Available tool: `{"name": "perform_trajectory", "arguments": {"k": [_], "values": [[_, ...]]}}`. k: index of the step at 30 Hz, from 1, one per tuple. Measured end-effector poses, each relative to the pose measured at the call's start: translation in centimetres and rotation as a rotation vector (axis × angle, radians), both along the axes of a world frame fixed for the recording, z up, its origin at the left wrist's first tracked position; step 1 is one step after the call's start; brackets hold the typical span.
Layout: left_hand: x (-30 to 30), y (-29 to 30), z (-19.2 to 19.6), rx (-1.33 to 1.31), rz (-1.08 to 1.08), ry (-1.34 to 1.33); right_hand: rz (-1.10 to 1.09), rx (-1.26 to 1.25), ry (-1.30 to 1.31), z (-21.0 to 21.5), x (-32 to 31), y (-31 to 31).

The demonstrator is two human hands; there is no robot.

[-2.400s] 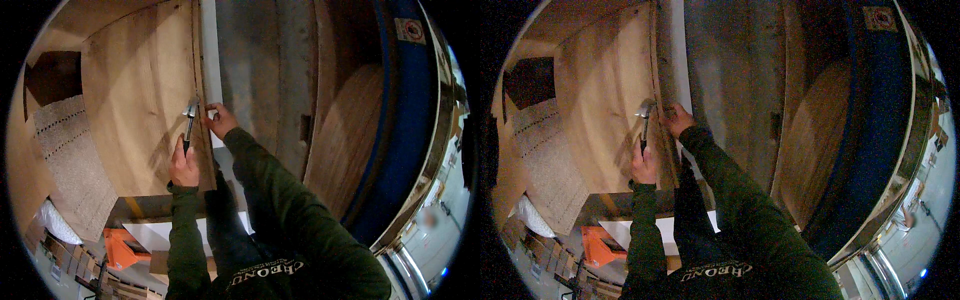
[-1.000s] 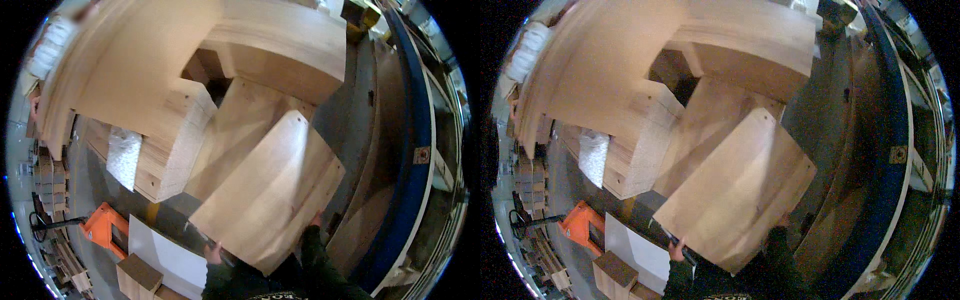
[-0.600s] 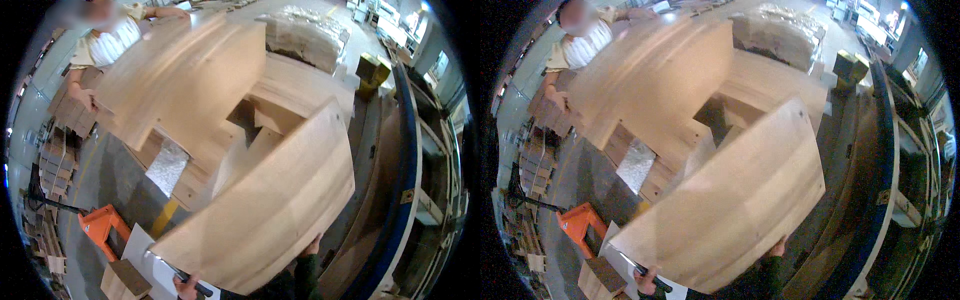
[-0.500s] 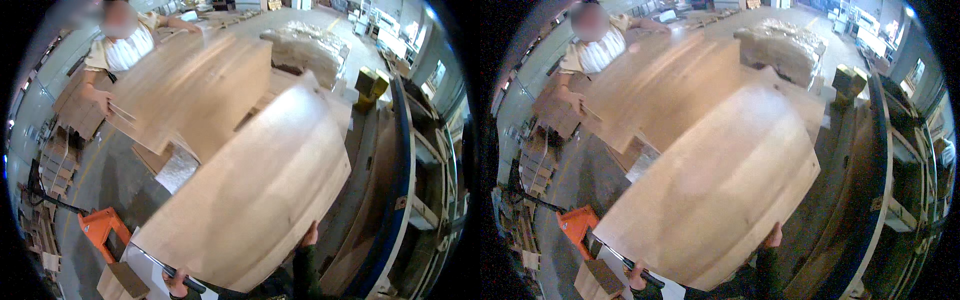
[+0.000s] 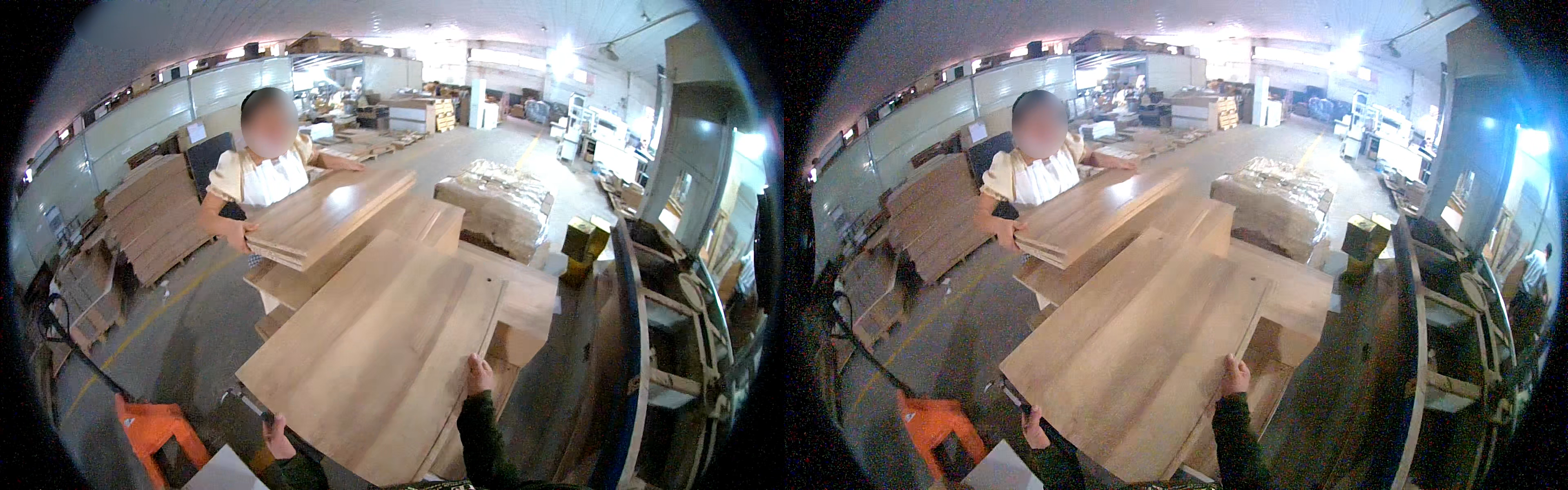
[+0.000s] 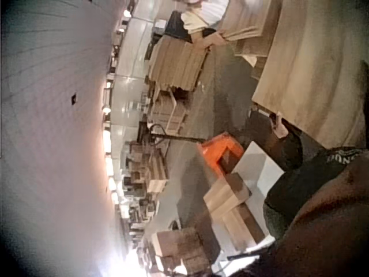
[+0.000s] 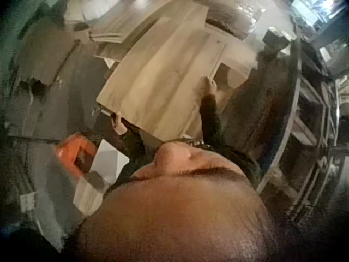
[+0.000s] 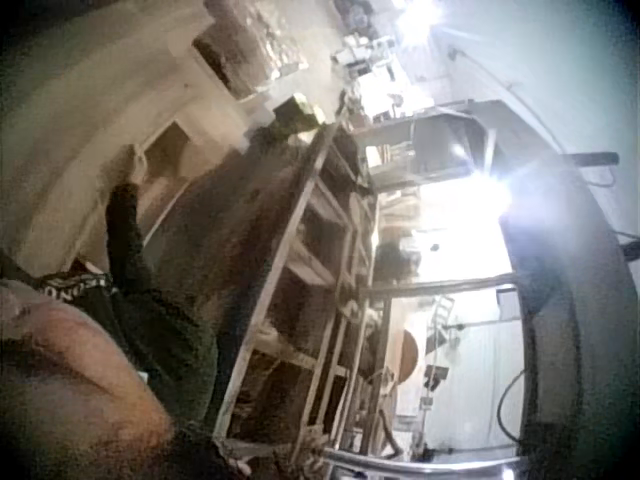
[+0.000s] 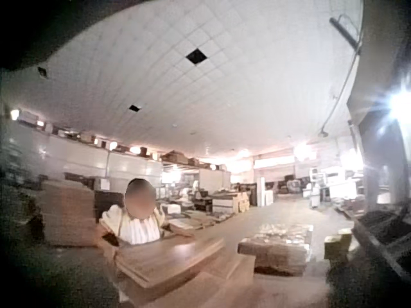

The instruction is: The person hammers plastic nails into pre-drilled holes on wooden furniture panels. They pick up panels, position them, place a nail, and strike it with a hammer before stacking the finished pieces.

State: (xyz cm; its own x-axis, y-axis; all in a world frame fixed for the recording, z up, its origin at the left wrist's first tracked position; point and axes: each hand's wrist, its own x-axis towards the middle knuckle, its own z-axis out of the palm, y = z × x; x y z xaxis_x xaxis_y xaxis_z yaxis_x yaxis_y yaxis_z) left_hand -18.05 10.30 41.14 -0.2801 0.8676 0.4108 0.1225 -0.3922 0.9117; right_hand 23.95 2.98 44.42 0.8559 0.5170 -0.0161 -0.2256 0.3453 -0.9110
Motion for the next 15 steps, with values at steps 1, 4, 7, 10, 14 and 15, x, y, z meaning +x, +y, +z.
{"name": "perform_trajectory", "arguments": {"k": [1, 4, 7, 10, 14, 15], "values": [[-0.3, 1.0, -0.7, 0.098, -0.002, 0.099, 0.031, 0.01, -0.038, 0.8, -0.3, 0.5], [-0.1, 4.6, -2.2, 0.33, 0.035, 0.306, 0.133, 0.066, 0.008, 3.4, -0.3, 2.9], [5.2, 8.4, 1.1, 0.1, 0.229, 0.177, 0.173, 0.063, -0.109, 3.7, 1.6, 7.3], [9.0, 12.4, 6.6, -0.185, 0.185, -0.554, 0.225, -0.209, -0.357, 4.7, 1.2, 10.8], [11.0, 12.1, 6.0, -0.229, 0.378, -0.424, 0.208, -0.162, -0.408, 2.7, 1.6, 11.8], [10.4, 10.8, 5.7, -0.195, 0.379, -0.383, 0.212, 0.027, -0.217, 2.2, -0.5, 10.9]]}}
